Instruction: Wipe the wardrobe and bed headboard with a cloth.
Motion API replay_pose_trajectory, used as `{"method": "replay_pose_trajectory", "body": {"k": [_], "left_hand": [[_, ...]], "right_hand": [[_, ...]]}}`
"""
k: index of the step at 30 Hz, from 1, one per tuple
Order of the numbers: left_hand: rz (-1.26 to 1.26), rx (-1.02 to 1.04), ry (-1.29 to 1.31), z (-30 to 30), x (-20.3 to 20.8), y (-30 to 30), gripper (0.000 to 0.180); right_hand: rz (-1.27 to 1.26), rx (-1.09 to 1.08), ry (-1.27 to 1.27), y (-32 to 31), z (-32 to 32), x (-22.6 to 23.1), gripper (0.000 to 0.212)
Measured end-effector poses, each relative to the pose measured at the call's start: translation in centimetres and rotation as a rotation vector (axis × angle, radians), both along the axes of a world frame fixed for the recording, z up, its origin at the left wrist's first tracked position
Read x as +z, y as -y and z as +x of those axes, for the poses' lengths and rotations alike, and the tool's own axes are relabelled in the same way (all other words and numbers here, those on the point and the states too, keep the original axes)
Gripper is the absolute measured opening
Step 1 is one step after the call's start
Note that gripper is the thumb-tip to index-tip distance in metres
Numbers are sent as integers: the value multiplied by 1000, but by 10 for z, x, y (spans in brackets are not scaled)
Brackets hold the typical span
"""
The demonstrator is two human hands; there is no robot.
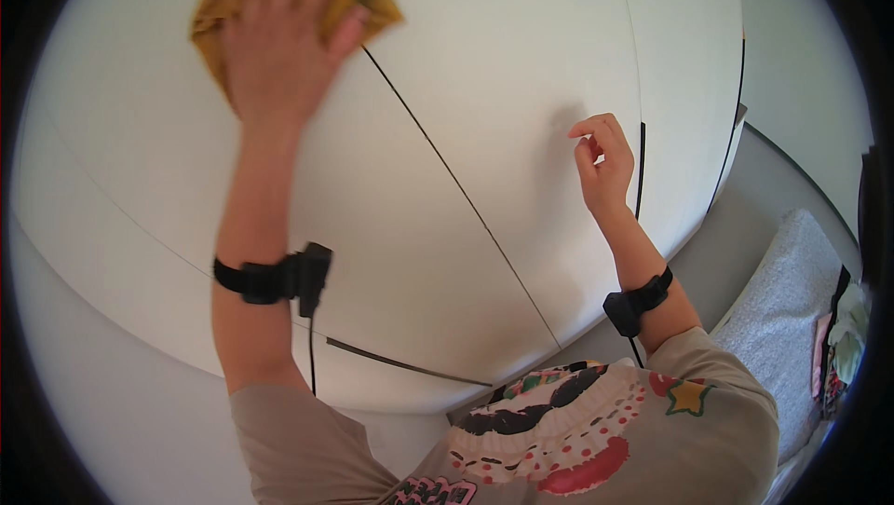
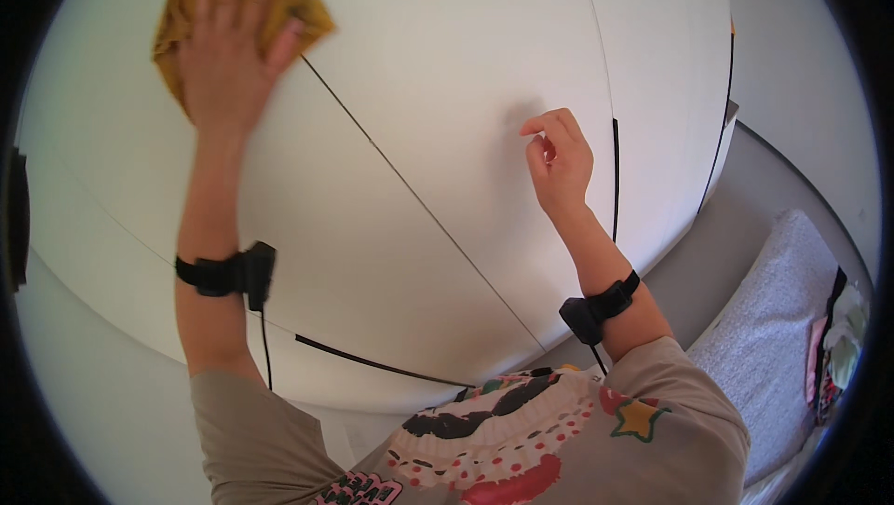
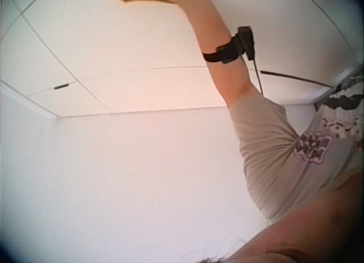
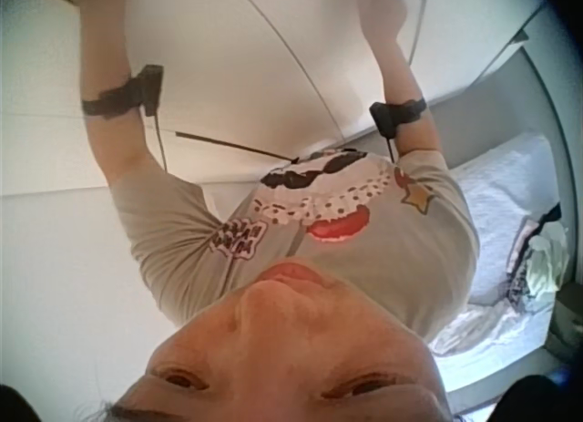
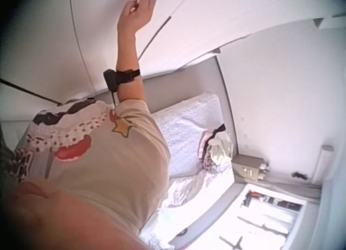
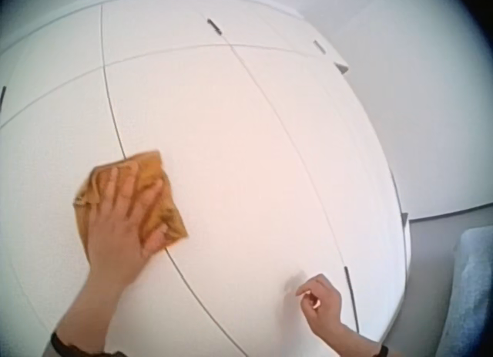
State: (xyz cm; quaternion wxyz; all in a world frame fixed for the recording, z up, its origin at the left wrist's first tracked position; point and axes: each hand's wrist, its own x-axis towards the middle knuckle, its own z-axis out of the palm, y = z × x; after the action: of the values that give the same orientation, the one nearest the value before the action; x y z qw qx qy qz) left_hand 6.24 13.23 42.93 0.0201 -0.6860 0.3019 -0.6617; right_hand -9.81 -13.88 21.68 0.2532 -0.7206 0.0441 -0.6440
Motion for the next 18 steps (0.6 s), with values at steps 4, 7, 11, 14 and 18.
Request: {"method": "replay_pose_trajectory", "body": {"k": [4,7,11,14,18], "left_hand": [[166,-150,-95,-36,-73,19,70],[256,-213,-151,-51,-128,26,72],[335,-264,-233,-60,-190,36,69],[465,-350,-470,-59,-238,39,66],[634,-512,-686,-50,-306,49,62]], "right_hand": [[11,24,40,-12,-9,-5,22],[1,30,16,-20,-14,-13,22],[0,30,15,-30,-17,-19,22],[-4,28,-9,-37,-14,-26,22],[-1,16,-72,-40,-13,-27,22]]}}
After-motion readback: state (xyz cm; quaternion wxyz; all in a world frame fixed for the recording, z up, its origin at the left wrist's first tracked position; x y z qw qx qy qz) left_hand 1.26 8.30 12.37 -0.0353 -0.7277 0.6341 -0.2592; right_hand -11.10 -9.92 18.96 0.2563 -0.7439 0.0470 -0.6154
